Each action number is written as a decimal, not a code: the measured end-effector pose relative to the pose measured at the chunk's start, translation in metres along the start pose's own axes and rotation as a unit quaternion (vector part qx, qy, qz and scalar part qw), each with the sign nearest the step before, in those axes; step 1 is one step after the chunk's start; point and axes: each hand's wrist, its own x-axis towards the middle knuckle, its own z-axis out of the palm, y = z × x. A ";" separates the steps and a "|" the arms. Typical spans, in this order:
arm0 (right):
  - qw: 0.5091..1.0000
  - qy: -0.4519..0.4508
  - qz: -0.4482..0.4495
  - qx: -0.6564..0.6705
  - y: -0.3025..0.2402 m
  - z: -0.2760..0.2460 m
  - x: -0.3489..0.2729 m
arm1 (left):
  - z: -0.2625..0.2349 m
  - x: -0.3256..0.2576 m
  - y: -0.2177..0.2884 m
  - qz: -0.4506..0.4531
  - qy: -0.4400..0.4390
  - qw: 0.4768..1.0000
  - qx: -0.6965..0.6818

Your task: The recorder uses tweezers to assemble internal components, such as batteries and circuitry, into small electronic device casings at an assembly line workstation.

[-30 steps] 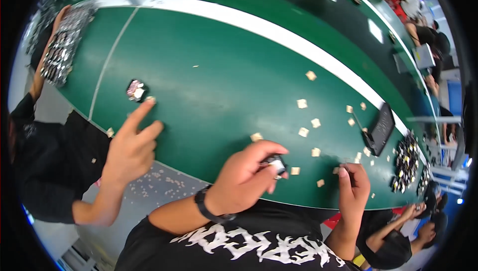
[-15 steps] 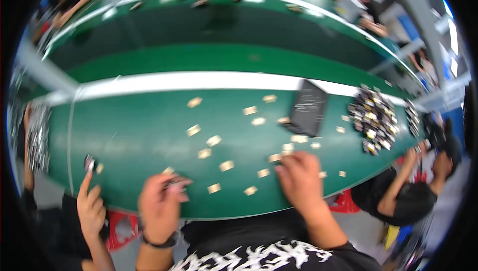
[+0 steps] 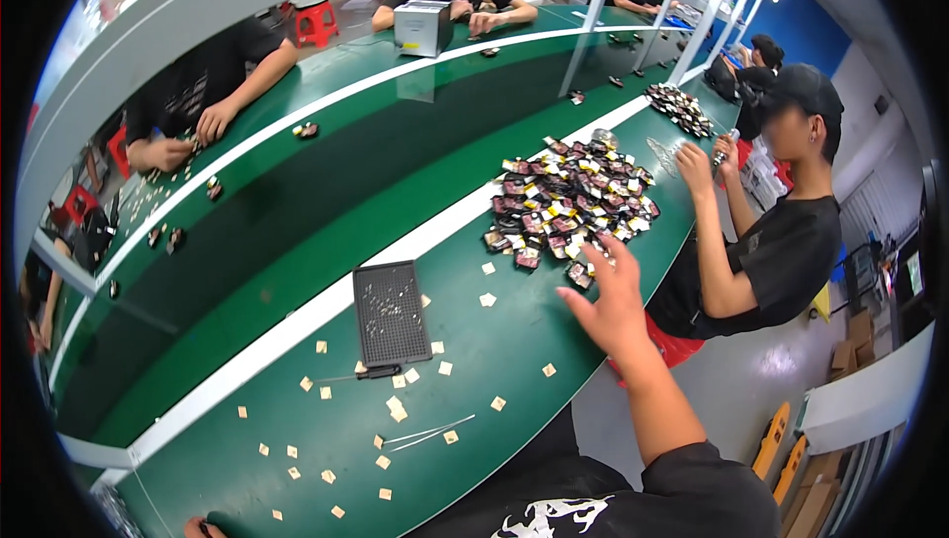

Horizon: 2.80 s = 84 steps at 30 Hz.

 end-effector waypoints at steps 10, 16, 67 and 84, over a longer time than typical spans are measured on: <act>0.993 -0.081 0.072 0.047 0.043 -0.013 0.008 | -0.024 0.033 0.179 0.162 0.028 0.985 -0.055; 0.996 -0.087 0.031 0.021 0.068 -0.005 0.009 | 0.010 0.041 0.400 0.483 -0.297 0.772 -0.287; 0.980 -0.046 -0.194 0.007 0.093 0.068 0.044 | 0.179 -0.061 0.676 0.234 -0.207 0.776 -0.547; 0.972 -0.039 -0.219 0.079 0.080 0.060 0.049 | 0.156 -0.057 0.657 0.250 -0.214 0.782 -0.529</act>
